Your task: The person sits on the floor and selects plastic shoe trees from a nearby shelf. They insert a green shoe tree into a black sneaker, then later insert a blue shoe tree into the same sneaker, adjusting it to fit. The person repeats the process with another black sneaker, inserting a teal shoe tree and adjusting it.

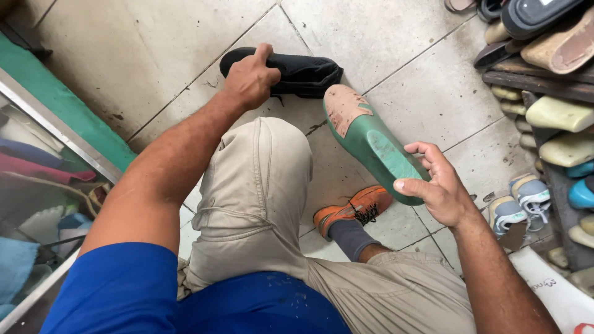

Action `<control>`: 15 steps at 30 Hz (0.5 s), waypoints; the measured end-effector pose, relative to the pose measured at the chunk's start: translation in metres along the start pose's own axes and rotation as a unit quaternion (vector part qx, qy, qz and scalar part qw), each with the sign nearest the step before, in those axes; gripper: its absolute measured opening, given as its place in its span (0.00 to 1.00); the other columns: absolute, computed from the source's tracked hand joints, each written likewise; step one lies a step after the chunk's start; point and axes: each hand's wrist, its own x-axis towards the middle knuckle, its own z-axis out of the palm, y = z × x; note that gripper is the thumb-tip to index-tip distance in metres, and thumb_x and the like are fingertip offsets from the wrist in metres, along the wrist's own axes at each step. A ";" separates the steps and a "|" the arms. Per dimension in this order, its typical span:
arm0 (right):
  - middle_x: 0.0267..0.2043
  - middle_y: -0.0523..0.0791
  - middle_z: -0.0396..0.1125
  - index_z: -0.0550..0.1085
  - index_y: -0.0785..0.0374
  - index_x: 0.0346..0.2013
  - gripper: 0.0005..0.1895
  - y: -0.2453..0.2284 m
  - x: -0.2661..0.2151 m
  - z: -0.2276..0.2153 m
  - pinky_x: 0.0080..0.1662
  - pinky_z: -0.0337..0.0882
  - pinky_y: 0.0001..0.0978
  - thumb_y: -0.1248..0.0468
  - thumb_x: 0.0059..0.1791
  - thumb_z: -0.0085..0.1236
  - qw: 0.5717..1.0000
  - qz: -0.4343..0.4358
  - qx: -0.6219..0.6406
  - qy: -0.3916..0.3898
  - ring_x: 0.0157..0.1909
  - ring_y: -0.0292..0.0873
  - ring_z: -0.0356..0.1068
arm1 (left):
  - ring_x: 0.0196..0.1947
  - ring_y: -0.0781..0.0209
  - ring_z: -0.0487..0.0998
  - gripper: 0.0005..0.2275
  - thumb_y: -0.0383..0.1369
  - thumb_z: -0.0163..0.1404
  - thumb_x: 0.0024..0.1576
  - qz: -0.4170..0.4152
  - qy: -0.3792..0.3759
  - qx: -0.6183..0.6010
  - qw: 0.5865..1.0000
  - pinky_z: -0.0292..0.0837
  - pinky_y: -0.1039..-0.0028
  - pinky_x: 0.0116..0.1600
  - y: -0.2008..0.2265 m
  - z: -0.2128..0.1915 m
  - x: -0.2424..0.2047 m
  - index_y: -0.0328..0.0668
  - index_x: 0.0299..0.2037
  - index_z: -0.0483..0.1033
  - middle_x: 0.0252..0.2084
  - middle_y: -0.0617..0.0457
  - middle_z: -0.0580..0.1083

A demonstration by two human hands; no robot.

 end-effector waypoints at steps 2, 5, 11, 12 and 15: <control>0.50 0.47 0.64 0.66 0.56 0.61 0.40 -0.002 0.004 -0.002 0.50 0.64 0.33 0.57 0.34 0.63 0.999 -0.026 -0.034 0.003 0.50 0.40 0.62 | 0.24 0.54 0.65 0.10 0.24 0.44 0.60 -0.009 0.033 0.044 0.998 0.61 0.63 0.21 -0.009 0.019 0.008 0.38 0.27 0.74 0.52 0.45 0.64; 0.59 0.45 0.61 0.66 0.57 0.60 0.40 -0.006 0.009 -0.005 0.59 0.60 0.34 0.55 0.34 0.65 0.993 -0.081 -0.085 0.009 0.58 0.41 0.61 | 0.18 0.51 0.66 0.11 0.25 0.43 0.58 -0.009 0.077 0.094 0.993 0.59 0.62 0.17 -0.021 0.043 0.022 0.45 0.25 0.75 0.40 0.47 0.64; 0.59 0.45 0.61 0.65 0.58 0.60 0.40 -0.018 0.015 -0.005 0.62 0.59 0.34 0.55 0.35 0.67 0.986 -0.120 -0.113 0.008 0.60 0.41 0.60 | 0.22 0.50 0.69 0.12 0.27 0.47 0.60 0.019 0.013 0.092 0.996 0.60 0.60 0.17 -0.011 0.034 0.028 0.43 0.23 0.75 0.44 0.47 0.62; 0.58 0.45 0.61 0.65 0.58 0.60 0.40 -0.019 0.017 -0.004 0.61 0.58 0.33 0.55 0.35 0.66 0.987 -0.117 -0.112 0.009 0.60 0.41 0.60 | 0.25 0.52 0.71 0.15 0.28 0.44 0.64 0.010 -0.039 0.112 0.993 0.65 0.61 0.19 -0.005 0.028 0.027 0.44 0.25 0.79 0.51 0.45 0.64; 0.59 0.44 0.62 0.66 0.57 0.58 0.39 -0.024 0.022 -0.002 0.63 0.58 0.35 0.54 0.34 0.67 0.987 -0.104 -0.121 0.011 0.62 0.42 0.60 | 0.23 0.51 0.73 0.17 0.31 0.38 0.66 -0.067 -0.019 0.086 0.994 0.66 0.59 0.21 -0.005 0.038 0.031 0.41 0.25 0.75 0.46 0.48 0.65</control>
